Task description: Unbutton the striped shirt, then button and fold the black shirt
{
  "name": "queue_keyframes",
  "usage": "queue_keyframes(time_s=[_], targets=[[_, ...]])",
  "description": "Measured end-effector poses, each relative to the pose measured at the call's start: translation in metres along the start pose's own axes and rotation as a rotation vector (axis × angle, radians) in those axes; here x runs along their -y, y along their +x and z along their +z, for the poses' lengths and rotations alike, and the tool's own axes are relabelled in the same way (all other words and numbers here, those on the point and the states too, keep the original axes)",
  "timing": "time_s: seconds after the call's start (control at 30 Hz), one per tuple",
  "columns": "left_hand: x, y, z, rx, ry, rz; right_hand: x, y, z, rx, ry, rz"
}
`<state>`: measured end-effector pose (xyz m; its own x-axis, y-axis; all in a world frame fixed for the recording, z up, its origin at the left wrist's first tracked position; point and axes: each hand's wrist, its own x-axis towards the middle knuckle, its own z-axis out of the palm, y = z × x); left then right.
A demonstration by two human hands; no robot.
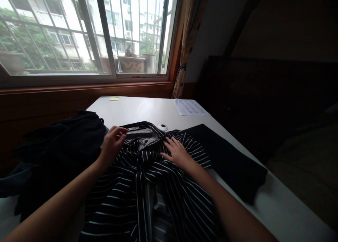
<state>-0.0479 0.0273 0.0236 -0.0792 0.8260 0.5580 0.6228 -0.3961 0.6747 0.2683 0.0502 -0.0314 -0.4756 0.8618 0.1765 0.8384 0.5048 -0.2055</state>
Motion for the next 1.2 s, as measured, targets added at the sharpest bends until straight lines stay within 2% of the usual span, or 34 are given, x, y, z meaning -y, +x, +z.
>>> queue_keyframes(time_s=[0.1, 0.17, 0.23, 0.3, 0.4, 0.5, 0.6, 0.73, 0.83, 0.97, 1.03, 1.1, 1.2], targets=[[-0.011, -0.006, 0.009, 0.364, 0.14, -0.071, 0.003, 0.0, 0.0, -0.039, 0.011, -0.081], [-0.018, -0.012, 0.016, 0.534, 0.192, -0.126, 0.007, 0.0, 0.002, -0.051, 0.034, -0.176], [-0.024, -0.018, 0.022, 0.609, 0.169, -0.179, 0.012, 0.001, 0.003, -0.039, 0.055, -0.266], [-0.027, -0.023, 0.026, 0.636, 0.112, -0.195, 0.018, 0.001, 0.005, -0.01, 0.068, -0.33], [-0.023, -0.031, 0.03, 0.684, 0.017, -0.107, 0.028, 0.0, 0.005, 0.026, 0.089, -0.385], [-0.012, -0.036, 0.034, 0.727, -0.04, -0.026, 0.033, -0.002, 0.004, 0.007, 0.112, -0.384], [-0.004, -0.037, 0.038, 0.72, -0.024, 0.008, 0.033, -0.003, 0.003, -0.038, 0.135, -0.354], [-0.01, -0.032, 0.036, 0.676, -0.075, 0.054, 0.033, -0.003, 0.0, -0.082, 0.189, -0.329], [-0.022, -0.026, 0.031, 0.534, -0.174, 0.046, 0.035, -0.003, -0.007, -0.107, 0.305, -0.299], [-0.04, -0.022, 0.022, 0.323, -0.377, -0.039, 0.039, -0.004, -0.019, -0.095, 0.519, -0.238], [-0.053, -0.023, 0.017, 0.224, -0.495, -0.089, 0.044, -0.006, -0.024, -0.043, 0.64, -0.207], [-0.07, -0.025, 0.012, 0.122, -0.584, -0.105, 0.052, -0.01, -0.027, 0.081, 0.808, -0.222], [-0.095, -0.034, 0.007, 0.001, -0.625, -0.013, 0.07, -0.021, -0.023, 0.294, 1.039, -0.278]])
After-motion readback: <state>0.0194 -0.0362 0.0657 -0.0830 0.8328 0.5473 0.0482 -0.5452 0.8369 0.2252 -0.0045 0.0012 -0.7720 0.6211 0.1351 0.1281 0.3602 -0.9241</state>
